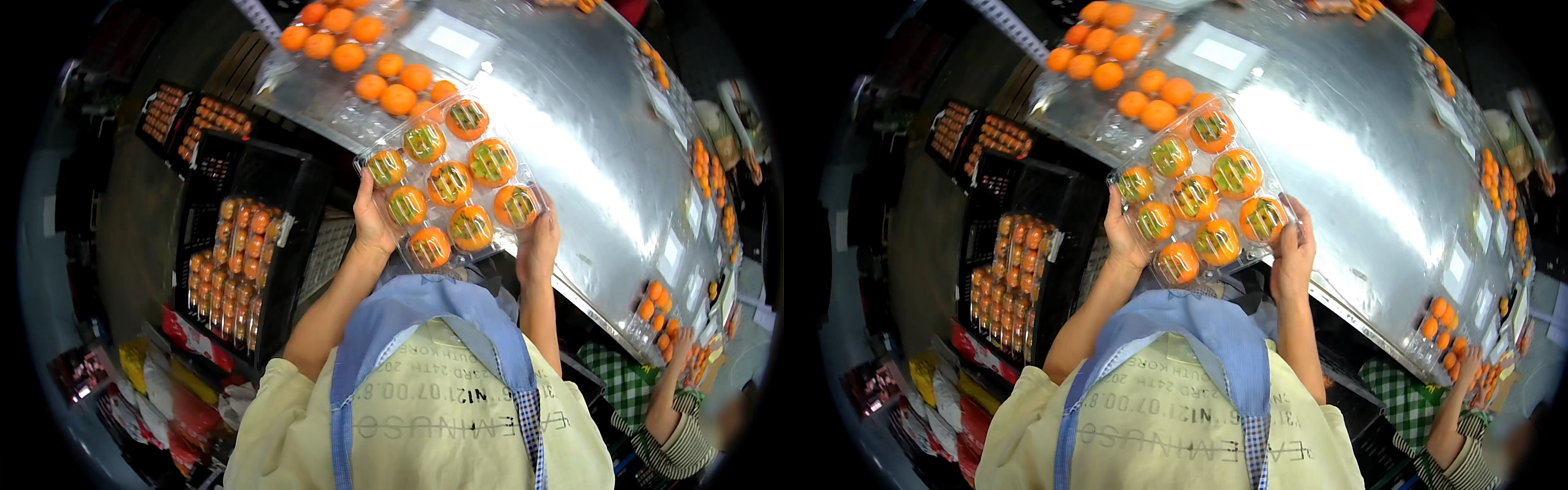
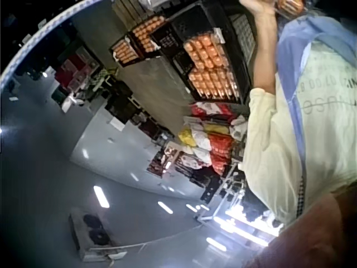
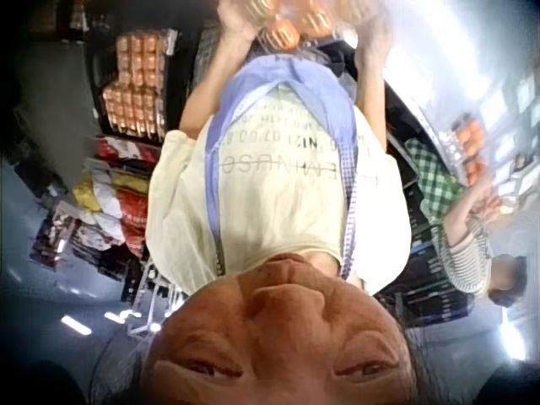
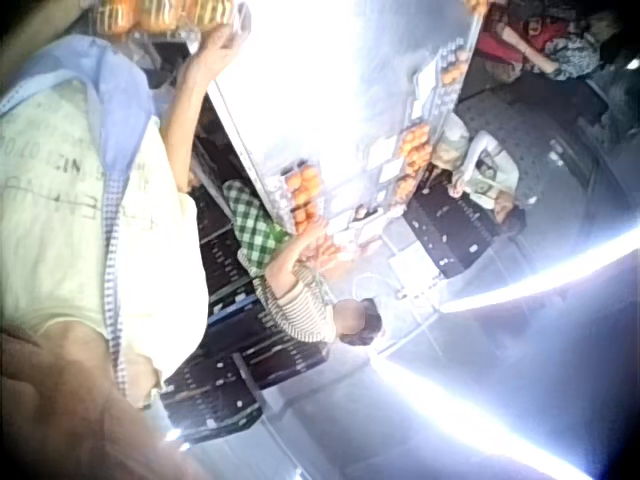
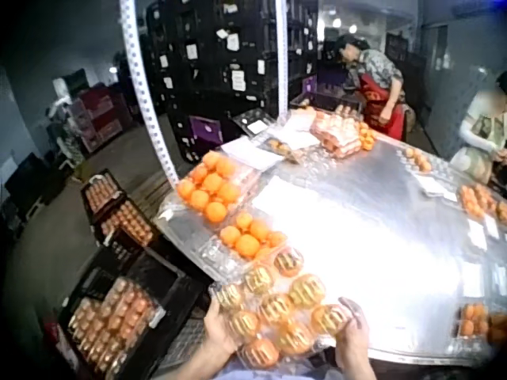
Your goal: The person picks oranges, removes stems, and places them into clear plastic trays on a metal table. They then cover the filled trays with plastic lids and place the packaged units into a black crate.
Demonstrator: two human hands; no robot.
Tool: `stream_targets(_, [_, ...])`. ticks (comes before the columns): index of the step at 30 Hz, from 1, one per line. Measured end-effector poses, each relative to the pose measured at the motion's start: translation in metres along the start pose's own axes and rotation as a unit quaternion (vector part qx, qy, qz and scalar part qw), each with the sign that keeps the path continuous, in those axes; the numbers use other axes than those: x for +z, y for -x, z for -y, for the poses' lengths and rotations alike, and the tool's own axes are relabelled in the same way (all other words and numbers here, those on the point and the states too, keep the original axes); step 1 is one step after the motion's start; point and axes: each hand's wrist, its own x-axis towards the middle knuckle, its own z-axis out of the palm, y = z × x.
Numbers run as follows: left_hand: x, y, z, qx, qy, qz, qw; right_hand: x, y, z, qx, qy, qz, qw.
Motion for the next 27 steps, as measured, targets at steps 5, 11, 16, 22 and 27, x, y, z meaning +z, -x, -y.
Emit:
stream_targets(5, [-0.032,0.031,-0.057,0.073,0.075,0.007,0.994,0.093,0.055,-0.054,0.115,-0.068,0.110,0.985])
stream_targets(11, [-0.084,0.075,-0.123,0.179,0.119,-0.033,0.976,0.191,0.080,-0.083,0.168,-0.035,0.126,0.977])
stream_targets(16, [-0.132,0.114,-0.169,0.228,0.174,-0.001,0.958,0.259,0.097,-0.124,0.139,0.022,0.214,0.967])
stream_targets(22, [-0.181,0.146,-0.202,0.263,0.181,-0.007,0.948,0.344,0.097,-0.143,0.160,0.035,0.315,0.935])
stream_targets(27, [-0.227,0.184,-0.210,0.284,0.013,-0.182,0.941,0.421,0.068,-0.161,0.108,0.156,0.470,0.862])
